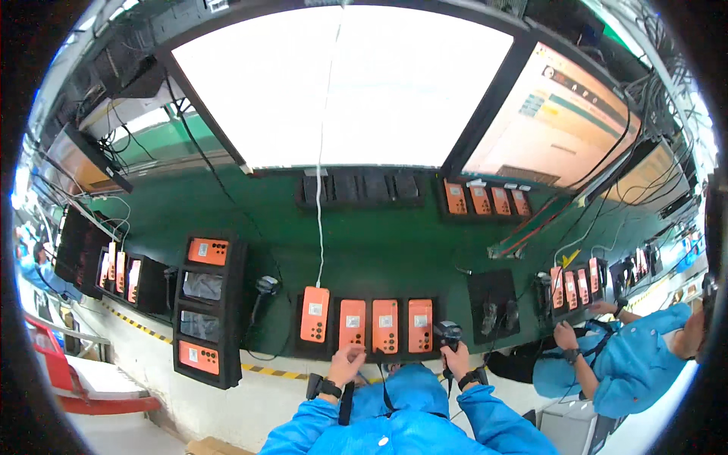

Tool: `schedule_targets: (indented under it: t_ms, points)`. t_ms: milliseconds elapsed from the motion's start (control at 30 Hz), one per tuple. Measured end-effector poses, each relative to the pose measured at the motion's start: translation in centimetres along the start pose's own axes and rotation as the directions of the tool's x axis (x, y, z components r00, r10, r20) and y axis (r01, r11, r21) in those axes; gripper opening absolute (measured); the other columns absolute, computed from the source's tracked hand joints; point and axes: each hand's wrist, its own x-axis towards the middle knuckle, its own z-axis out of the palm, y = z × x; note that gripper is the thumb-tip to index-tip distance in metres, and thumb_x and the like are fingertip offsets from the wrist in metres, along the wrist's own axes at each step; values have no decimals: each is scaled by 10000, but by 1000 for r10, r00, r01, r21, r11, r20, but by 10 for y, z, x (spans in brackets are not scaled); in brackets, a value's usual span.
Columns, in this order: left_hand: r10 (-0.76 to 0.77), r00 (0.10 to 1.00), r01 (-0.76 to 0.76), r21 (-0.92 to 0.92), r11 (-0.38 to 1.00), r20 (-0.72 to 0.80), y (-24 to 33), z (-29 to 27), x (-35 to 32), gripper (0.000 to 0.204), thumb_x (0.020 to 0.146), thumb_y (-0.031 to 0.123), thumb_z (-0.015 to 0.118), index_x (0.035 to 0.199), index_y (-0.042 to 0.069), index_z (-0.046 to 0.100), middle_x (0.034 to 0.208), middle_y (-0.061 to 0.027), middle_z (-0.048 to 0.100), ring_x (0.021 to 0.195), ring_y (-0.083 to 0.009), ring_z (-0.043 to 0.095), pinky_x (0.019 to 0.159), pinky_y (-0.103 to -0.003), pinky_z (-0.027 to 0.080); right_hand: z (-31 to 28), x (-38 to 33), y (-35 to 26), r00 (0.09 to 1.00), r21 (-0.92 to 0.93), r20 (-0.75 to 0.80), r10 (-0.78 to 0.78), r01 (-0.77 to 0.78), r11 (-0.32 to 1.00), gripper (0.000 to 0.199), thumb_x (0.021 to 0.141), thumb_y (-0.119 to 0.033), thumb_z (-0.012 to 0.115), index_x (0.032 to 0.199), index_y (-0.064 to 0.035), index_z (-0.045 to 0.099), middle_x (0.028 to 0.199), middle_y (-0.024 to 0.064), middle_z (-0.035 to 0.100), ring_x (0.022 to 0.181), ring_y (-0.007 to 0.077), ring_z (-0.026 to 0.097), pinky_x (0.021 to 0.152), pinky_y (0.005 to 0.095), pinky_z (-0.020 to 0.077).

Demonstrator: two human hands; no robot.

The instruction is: Scanning and inspecting rows of smartphones at an industrial workstation using a handheld barcode scanner.

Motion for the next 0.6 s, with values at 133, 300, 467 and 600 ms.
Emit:
schedule_targets:
  t_ms: [133, 300, 467, 600]
  points:
    - [188, 980, -194, 92, 977, 62, -2, 35, 15, 244, 827, 183, 627, 1027, 44, 635, 884, -101, 674, 821, -198, 655, 755, -321, 515, -14, 20, -17, 995, 30, -72, 64, -62, 998, 448, 732, -97, 654, 1134, -9, 477, 706, 91, 603, 521, 176, 587, 475, 318, 478]
    - [124, 941, -237, 351, 906, 314, 37, 94, 71, 305, 813, 223, 584, 1070, 60, 592, 919, -127, 672, 868, -314, 640, 718, -417, 508, -14, 92, 23, 995, -44, -72, -67, 64, 997, 422, 755, -16, 612, 1138, -53, 441, 852, 94, 568, 711, 190, 596, 597, 321, 492]
    - [163, 952, -279, 510, 814, 260, 37, 126, 123, 316, 809, 167, 517, 1105, 75, 577, 925, -184, 654, 885, -368, 621, 712, -470, 495, -3, 105, -26, 912, -260, -250, -326, 261, 930, 528, 733, -7, 588, 1236, -48, 433, 1000, 134, 561, 915, 256, 567, 803, 340, 461]
    - [-104, 980, -47, 707, 705, 168, 46, 130, 147, 418, 783, 148, 530, 1193, 70, 513, 927, -233, 637, 871, -410, 608, 730, -511, 478, -18, 138, -82, 839, -160, -314, -444, 414, 896, 549, 732, -5, 579, 1260, -37, 428, 1109, 161, 527, 996, 289, 528, 849, 354, 440]
